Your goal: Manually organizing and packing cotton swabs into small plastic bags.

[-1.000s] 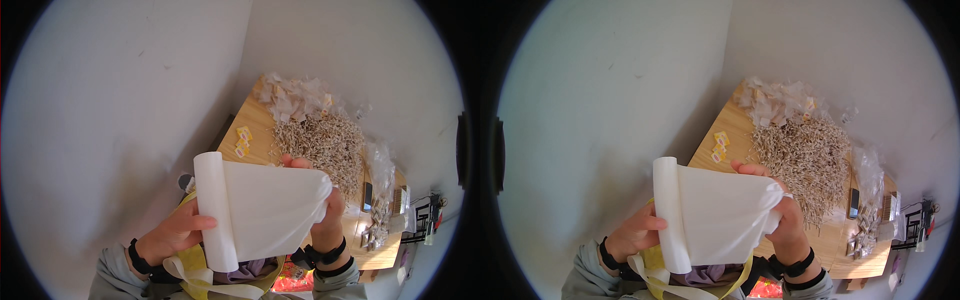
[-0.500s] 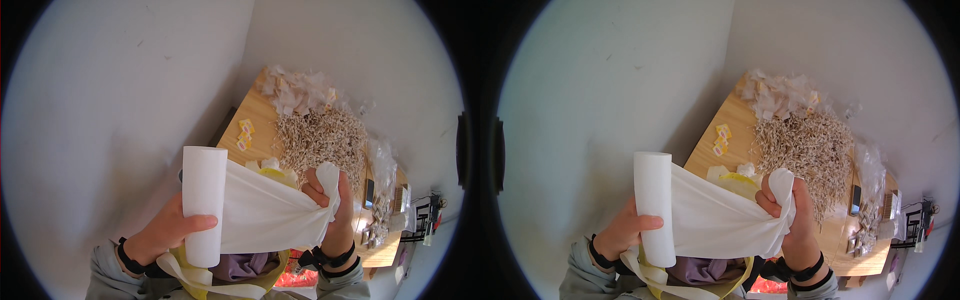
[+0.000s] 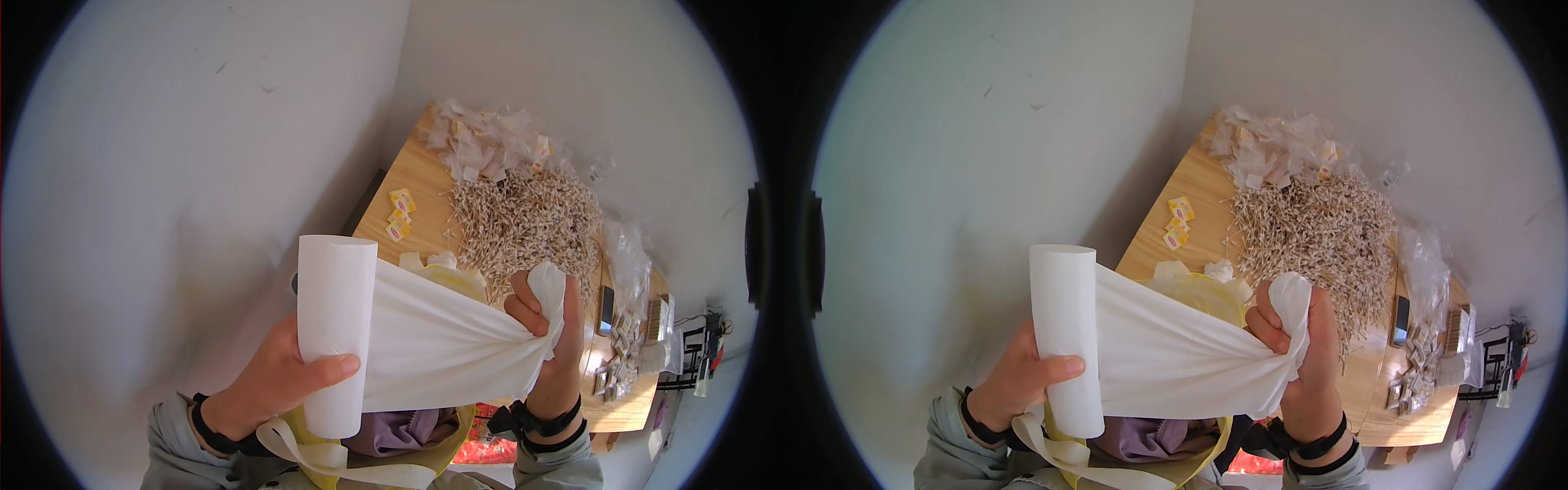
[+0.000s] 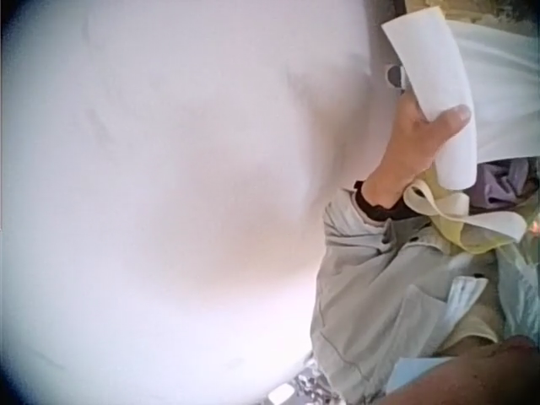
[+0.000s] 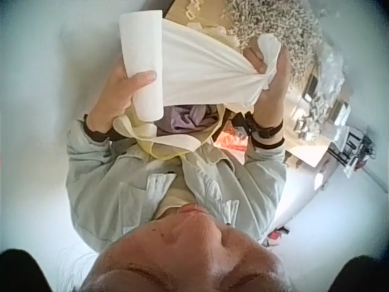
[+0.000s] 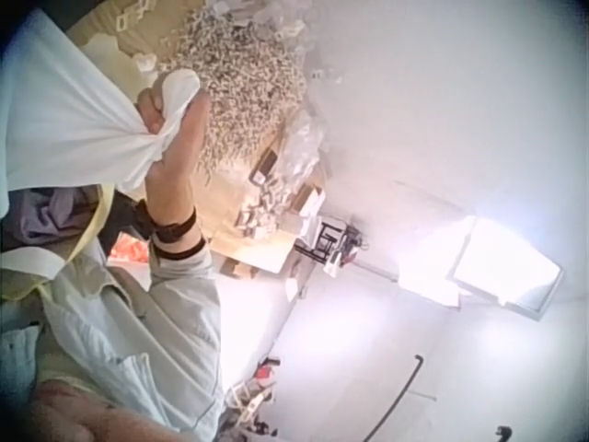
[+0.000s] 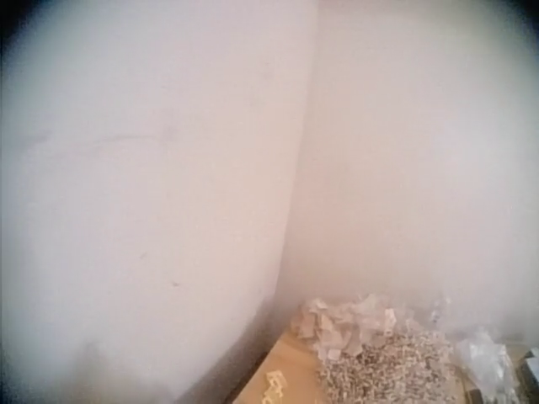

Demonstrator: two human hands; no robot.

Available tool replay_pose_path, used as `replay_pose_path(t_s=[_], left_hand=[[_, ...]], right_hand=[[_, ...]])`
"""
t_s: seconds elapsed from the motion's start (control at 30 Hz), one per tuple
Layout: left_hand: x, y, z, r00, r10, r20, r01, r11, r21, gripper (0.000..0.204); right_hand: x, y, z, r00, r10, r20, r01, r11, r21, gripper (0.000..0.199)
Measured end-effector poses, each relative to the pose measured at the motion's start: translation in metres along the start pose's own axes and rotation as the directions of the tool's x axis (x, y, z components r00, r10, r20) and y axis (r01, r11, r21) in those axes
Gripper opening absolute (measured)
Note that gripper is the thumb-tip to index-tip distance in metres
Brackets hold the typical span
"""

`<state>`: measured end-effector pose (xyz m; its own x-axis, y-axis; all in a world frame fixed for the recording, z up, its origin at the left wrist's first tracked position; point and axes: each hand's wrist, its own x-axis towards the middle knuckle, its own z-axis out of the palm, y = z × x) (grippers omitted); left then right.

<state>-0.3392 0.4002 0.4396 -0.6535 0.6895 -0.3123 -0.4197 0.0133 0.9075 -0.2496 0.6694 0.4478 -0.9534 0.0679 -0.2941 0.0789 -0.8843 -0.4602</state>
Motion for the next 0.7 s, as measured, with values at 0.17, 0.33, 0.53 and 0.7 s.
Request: replay_pose_path(t_s=[0.17, 0.33, 0.53, 0.7], left_hand=[[-0.001, 0.002, 0.001, 1.0, 0.018, -0.017, -0.017, 0.997, 0.079, 0.043], [-0.002, -0.012, -0.011, 0.969, 0.116, -0.219, -0.072, 0.977, 0.198, 0.044], [-0.01, 0.017, -0.024, 0.895, 0.413, -0.169, -0.439, 0.882, -0.169, 0.05], [0.01, 0.008, -0.026, 0.926, 0.374, -0.057, -0.375, 0.927, -0.011, 0.042]], right_hand=[[-0.008, 0.005, 0.006, 1.0, -0.015, -0.005, 0.015, 0.998, -0.061, 0.043], [-0.018, -0.004, -0.002, 0.986, -0.084, 0.145, 0.11, 0.977, -0.183, 0.039], [-0.039, -0.094, -0.049, 0.849, -0.12, 0.515, 0.243, 0.953, -0.179, 0.057], [0.001, -0.032, -0.041, 0.961, -0.267, 0.071, 0.133, 0.222, -0.966, 0.058]])
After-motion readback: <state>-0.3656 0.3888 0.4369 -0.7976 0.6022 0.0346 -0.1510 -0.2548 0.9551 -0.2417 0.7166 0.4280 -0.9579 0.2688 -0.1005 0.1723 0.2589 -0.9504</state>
